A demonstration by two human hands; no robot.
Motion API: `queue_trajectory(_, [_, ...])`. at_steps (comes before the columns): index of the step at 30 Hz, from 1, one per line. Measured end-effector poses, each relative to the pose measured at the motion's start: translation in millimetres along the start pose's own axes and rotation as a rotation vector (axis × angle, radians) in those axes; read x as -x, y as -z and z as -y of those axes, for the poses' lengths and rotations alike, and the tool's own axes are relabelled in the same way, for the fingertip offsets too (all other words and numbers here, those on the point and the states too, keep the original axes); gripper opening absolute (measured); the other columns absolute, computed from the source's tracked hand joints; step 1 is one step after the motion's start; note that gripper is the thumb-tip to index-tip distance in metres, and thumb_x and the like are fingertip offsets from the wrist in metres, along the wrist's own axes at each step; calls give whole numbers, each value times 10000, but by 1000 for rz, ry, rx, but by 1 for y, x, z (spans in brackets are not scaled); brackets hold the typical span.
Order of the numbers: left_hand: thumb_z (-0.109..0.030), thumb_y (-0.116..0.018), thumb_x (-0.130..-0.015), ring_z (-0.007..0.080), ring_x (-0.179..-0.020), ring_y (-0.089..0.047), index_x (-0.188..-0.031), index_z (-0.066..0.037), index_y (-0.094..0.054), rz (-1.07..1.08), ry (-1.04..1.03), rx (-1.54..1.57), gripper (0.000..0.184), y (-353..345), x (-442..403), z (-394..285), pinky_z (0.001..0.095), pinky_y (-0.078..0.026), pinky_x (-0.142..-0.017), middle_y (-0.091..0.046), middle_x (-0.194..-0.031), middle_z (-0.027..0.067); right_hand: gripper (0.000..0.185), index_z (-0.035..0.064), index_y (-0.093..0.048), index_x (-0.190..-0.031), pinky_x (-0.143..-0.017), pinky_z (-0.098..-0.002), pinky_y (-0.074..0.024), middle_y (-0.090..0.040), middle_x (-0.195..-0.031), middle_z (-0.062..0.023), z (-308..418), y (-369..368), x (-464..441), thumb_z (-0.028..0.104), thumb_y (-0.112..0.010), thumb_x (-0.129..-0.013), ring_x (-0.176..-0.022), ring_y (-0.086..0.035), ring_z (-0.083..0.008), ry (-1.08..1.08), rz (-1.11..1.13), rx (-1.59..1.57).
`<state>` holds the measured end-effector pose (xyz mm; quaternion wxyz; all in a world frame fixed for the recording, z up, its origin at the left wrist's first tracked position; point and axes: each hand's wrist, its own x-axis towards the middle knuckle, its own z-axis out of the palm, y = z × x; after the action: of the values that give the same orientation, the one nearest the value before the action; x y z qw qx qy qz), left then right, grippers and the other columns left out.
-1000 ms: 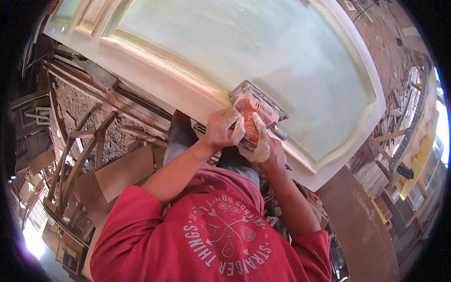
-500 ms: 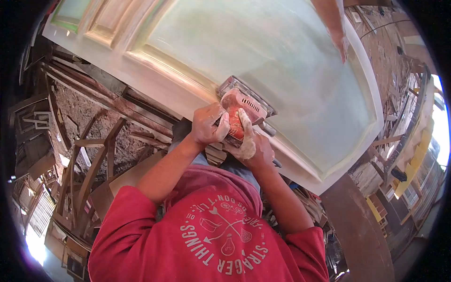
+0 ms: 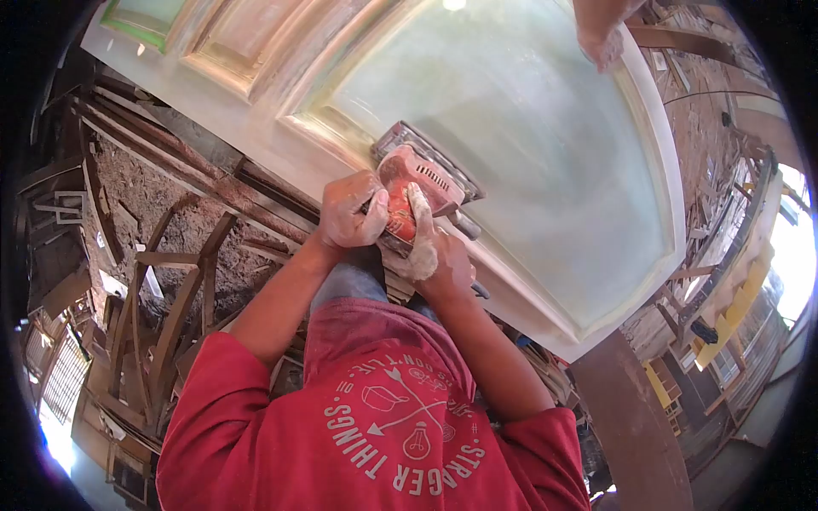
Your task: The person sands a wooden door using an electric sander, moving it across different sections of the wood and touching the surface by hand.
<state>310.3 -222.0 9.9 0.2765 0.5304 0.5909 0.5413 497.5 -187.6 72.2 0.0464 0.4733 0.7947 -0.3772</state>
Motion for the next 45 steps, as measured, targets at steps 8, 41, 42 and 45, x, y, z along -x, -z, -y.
queue_trajectory(8, [-30, -637, -916, 360, -636, -634, -802, -3, -639, 4, 40, -68, 117, 52, -23, 12, 436, -509, -605, -625, -739, 161, 1037, 51, -368, -1643, -698, -520, -607, -789, -946, -216, 49, -4, -36, 431, -881, -826, -788, -771, -423, 24, -10, 15])
queue_trajectory(41, [-114, -707, -837, 366, -634, -632, -761, -79, -606, 26, 2, -28, 130, -195, 106, -64, 470, -536, -593, -600, -723, 137, 1090, 129, -377, -1645, -898, -510, -624, -758, -1248, -249, -163, 30, 149, 459, -957, -783, -1073, -759, -465, -121, -27, -14])
queue_trajectory(42, [-141, -733, -820, 369, -648, -643, -764, -88, -605, 24, -3, -37, 150, -204, 111, -63, 469, -549, -599, -604, -732, 133, 1097, 130, -370, -1648, -932, -504, -617, -743, -1291, -253, -164, 35, 154, 436, -965, -778, -1122, -749, -463, -210, 29, 3])
queue_trajectory(45, [-142, -740, -817, 353, -646, -649, -773, -95, -601, 38, -17, -72, 154, -215, 115, -74, 461, -548, -585, -595, -725, 124, 1109, 175, -309, -1688, -901, -520, -627, -761, -1254, -237, -191, 32, 169, 436, -919, -799, -1081, -761, -460, -71, -44, -35])
